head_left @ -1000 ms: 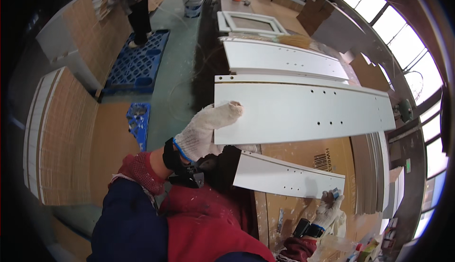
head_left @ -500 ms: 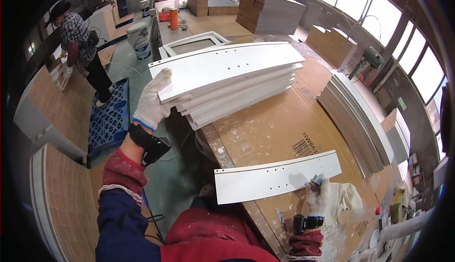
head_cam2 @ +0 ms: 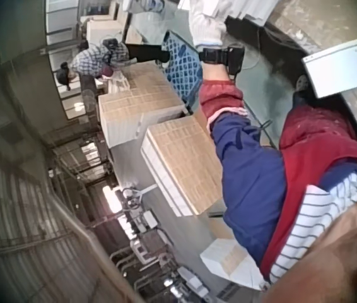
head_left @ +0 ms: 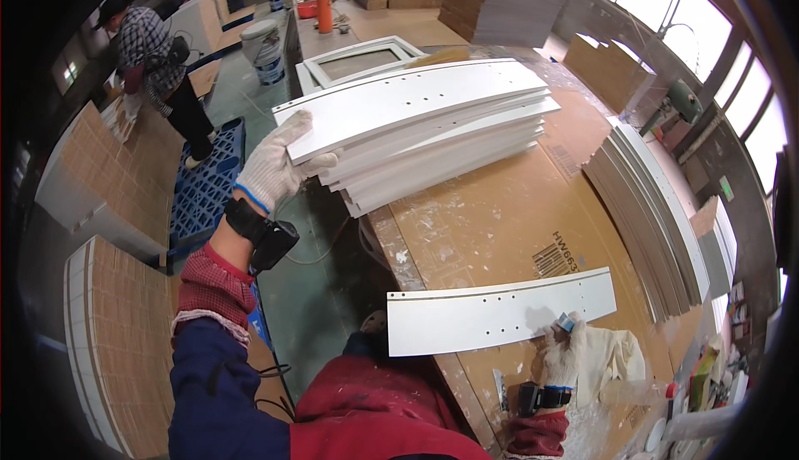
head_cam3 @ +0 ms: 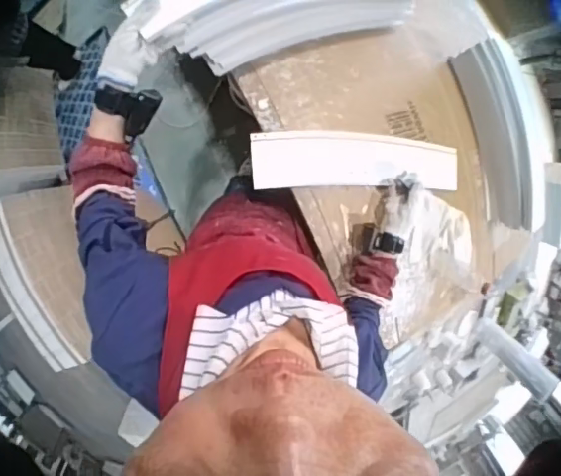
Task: The person wipes a white rectangular panel with a cloth, flips it over, and wipes the other side. They then stack the cleaned panel with others on a pallet.
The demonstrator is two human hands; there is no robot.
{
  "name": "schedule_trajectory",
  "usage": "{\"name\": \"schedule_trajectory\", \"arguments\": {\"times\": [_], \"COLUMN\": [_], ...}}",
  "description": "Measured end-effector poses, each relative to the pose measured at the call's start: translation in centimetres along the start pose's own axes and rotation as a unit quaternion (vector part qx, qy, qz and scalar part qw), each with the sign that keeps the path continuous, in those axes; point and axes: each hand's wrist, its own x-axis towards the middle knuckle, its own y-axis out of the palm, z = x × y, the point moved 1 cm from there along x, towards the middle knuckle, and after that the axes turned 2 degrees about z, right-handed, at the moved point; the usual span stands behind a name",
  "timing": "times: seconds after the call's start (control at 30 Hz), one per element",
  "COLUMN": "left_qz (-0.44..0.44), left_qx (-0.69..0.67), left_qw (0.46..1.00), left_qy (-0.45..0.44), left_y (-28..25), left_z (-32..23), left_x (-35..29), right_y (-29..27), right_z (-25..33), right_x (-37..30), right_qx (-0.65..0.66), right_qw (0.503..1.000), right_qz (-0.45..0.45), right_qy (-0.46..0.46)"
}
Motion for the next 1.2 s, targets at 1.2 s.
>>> {"name": "schedule_trajectory", "arguments": {"times": [1.2], "left_qz": [-0.148], "left_qx": [0.15], "left_qw": [0.947], "left_qy": [-0.243], "left_y": [-8.2], "left_z": [20.6], "left_x": [-19.5], "right_y": [4.7], "right_z": [-1.2], "right_x": [-2.6], "right_qx": [-0.02], "right_qw": [0.983], "right_qz": [0.137], "right_qy": [0.124]}}
